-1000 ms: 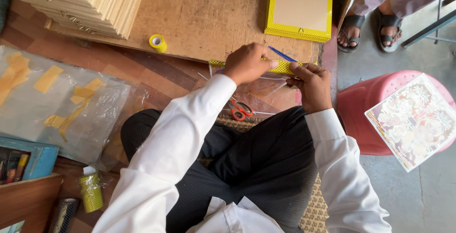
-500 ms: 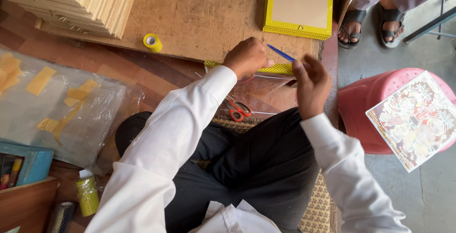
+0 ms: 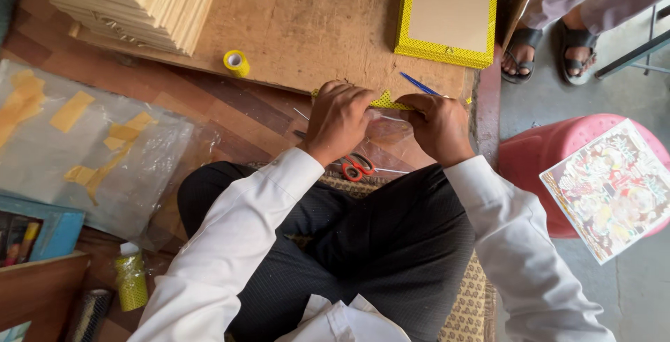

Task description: The person applies yellow decorative tape to the edges of a picture, trims the excess with scissors, and stacks the finished frame. The person then picks up a cardboard sheet and trims its edges with scissors.

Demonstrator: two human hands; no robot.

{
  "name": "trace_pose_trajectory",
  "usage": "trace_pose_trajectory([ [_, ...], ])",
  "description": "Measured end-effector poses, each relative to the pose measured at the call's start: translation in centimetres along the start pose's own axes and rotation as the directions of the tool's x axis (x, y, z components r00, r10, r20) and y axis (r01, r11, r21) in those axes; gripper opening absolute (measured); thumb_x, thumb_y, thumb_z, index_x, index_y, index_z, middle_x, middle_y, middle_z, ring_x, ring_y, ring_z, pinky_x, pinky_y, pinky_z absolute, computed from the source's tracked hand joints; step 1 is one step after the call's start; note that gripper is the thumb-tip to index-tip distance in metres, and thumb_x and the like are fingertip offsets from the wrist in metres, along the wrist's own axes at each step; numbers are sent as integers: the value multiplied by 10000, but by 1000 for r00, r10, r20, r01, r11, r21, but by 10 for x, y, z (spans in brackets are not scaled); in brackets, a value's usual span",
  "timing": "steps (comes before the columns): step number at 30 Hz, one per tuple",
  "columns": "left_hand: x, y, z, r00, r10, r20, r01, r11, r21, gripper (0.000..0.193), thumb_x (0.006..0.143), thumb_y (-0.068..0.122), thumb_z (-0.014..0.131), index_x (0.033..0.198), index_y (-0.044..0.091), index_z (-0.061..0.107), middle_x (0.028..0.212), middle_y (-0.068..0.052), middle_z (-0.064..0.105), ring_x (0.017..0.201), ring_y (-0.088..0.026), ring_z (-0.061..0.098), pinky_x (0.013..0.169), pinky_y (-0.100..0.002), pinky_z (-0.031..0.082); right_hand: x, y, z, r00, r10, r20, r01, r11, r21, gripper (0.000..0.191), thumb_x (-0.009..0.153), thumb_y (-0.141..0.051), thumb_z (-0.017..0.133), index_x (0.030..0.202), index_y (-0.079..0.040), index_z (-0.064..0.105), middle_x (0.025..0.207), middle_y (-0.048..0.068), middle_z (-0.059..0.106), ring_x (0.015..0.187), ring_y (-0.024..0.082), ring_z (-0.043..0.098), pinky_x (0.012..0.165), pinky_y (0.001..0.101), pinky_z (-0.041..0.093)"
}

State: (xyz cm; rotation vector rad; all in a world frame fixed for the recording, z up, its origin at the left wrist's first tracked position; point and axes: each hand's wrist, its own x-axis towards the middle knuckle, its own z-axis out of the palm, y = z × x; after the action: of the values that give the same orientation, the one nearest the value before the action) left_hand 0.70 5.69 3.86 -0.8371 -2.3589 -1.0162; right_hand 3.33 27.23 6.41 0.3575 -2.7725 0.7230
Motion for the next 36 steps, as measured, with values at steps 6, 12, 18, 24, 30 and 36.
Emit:
trace_pose_trajectory([
  [6,0,-6,10,999,-47,2,46,993,107,135,870,113,707,993,89,758,874,-77,771,839,-244,721,817,-413,441,7,-8,6,982,143,121,-148,988,35,280,866,-316,792,1114,-185,795,858,110,768,740,259,748,682,378,560],
  [12,7,-14,-10,978,-84,190,70,994,82,180,1007,181,664,856,128,748,820,-43,772,748,-193,725,805,-429,449,2,6,2,991,85,107,-99,986,137,246,917,-253,757,1126,-126,784,918,107,773,721,227,745,653,362,585],
  [18,-15,-43,-48,1000,-21,17,21,1000,21,141,949,178,691,852,77,709,857,-90,743,787,-306,706,673,-426,509,-16,50,-13,1000,-12,21,7,978,207,197,962,-125,764,1097,18,766,907,130,773,737,159,729,674,309,567],
  [24,-14,-41,-60,874,-435,215,436,899,47,361,896,469,771,939,112,783,797,-158,712,755,-342,687,697,-430,515,-26,65,4,988,153,-10,-130,870,475,225,971,-131,769,1103,51,751,914,72,776,802,62,657,712,244,554],
  [30,3,-24,-34,1000,29,-7,-28,997,77,518,868,327,821,1217,-33,688,1139,-170,745,981,-297,726,952,-467,522,-24,14,-14,975,151,-164,-105,960,259,268,897,-149,813,1101,17,760,934,114,764,833,175,672,773,347,537],
  [36,29,-20,-7,944,-132,303,195,962,-189,509,712,142,847,1188,44,697,1131,-142,753,1016,-313,724,881,-401,565,-36,-61,-7,924,-365,-113,343,922,-178,174,865,-184,800,763,-103,685,723,56,703,708,250,679,1142,517,438],
])
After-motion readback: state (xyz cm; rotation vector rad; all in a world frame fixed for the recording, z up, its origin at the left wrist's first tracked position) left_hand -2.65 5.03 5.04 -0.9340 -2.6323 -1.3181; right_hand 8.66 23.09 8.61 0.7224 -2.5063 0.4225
